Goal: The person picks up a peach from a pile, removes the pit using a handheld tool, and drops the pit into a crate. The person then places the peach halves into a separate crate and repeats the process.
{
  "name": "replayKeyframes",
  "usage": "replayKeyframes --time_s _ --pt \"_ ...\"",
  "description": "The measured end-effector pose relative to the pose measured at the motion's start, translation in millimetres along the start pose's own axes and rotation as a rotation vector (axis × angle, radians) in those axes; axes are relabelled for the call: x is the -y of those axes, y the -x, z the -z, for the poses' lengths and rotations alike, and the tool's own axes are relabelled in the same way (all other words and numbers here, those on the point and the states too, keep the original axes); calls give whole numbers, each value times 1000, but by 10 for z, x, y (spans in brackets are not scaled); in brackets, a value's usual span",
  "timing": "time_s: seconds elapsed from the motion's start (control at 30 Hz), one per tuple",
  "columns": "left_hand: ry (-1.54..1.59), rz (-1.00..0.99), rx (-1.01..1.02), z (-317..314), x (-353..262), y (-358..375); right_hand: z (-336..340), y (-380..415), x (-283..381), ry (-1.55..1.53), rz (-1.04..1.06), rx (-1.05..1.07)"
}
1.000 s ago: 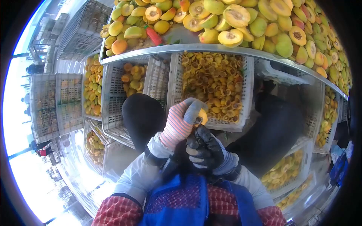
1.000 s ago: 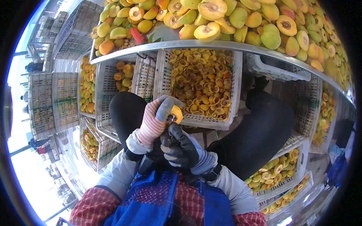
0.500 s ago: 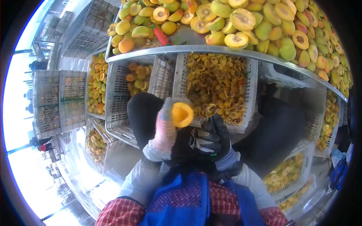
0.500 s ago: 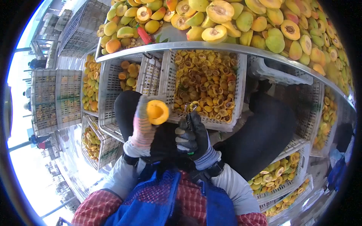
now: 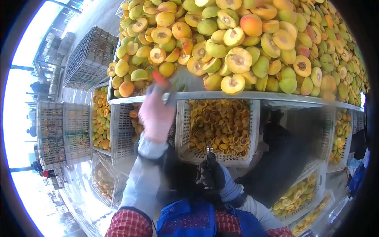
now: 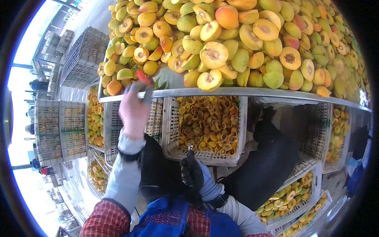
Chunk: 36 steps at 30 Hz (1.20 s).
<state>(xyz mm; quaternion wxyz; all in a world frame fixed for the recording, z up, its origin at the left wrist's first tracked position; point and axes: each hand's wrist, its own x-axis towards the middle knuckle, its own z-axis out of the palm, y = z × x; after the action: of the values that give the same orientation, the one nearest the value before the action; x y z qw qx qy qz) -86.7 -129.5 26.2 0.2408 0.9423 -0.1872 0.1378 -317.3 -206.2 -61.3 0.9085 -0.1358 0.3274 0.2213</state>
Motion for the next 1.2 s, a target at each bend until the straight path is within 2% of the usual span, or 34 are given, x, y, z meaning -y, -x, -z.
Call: replayKeyframes --time_s 0.07,0.1,0.17,0.23,0.3,0.37,0.47,0.57,0.6,0.7,0.77,0.83,0.9,0.93,1.0,1.03,1.1,1.13,1.2 --pt "-159 145 312 -444 -105 -463 17 -17 -23 107 117 -125" --pt "-61 292 566 -464 -381 -679 22 -28 8 76 105 -111" --pt "2 339 395 -960 -225 -729 40 -17 100 12 78 -89" --pt "112 351 288 -1052 -181 -753 -22 5 156 12 102 -120" --pt "807 722 370 -963 -115 -804 -69 -17 150 1 103 -157" --pt "745 750 497 -845 -161 -815 -79 -41 140 -12 88 -205" --pt "476 437 456 -1321 325 -849 78 -60 74 -12 102 -119" --pt "-159 251 481 -960 -55 -777 -8 -59 88 -49 145 -192" --pt "-138 278 482 -902 -116 -803 -2 -74 64 -64 159 -176" --pt "357 310 280 -984 156 -711 51 -88 52 -70 206 -138" --pt "539 184 67 -706 19 -471 77 -68 99 -41 230 -118" --pt "671 188 142 -343 -124 -151 82 -1 168 -11 360 -25" --pt "688 234 369 -148 -96 257 -16 120 188 11 450 2" --pt "979 324 430 -70 -209 477 -130 201 177 21 479 -17" --pt "1017 509 590 85 -300 816 -166 208 130 -3 470 105" --pt "1048 566 640 96 -304 950 -137 189 72 121 487 69" --pt "1126 663 624 99 -340 1101 -133 162 0 375 525 7" --pt "1166 706 609 87 -360 1150 -225 236 42 253 468 -14" --pt "1192 673 512 15 -395 1291 -145 190 5 503 558 -45"
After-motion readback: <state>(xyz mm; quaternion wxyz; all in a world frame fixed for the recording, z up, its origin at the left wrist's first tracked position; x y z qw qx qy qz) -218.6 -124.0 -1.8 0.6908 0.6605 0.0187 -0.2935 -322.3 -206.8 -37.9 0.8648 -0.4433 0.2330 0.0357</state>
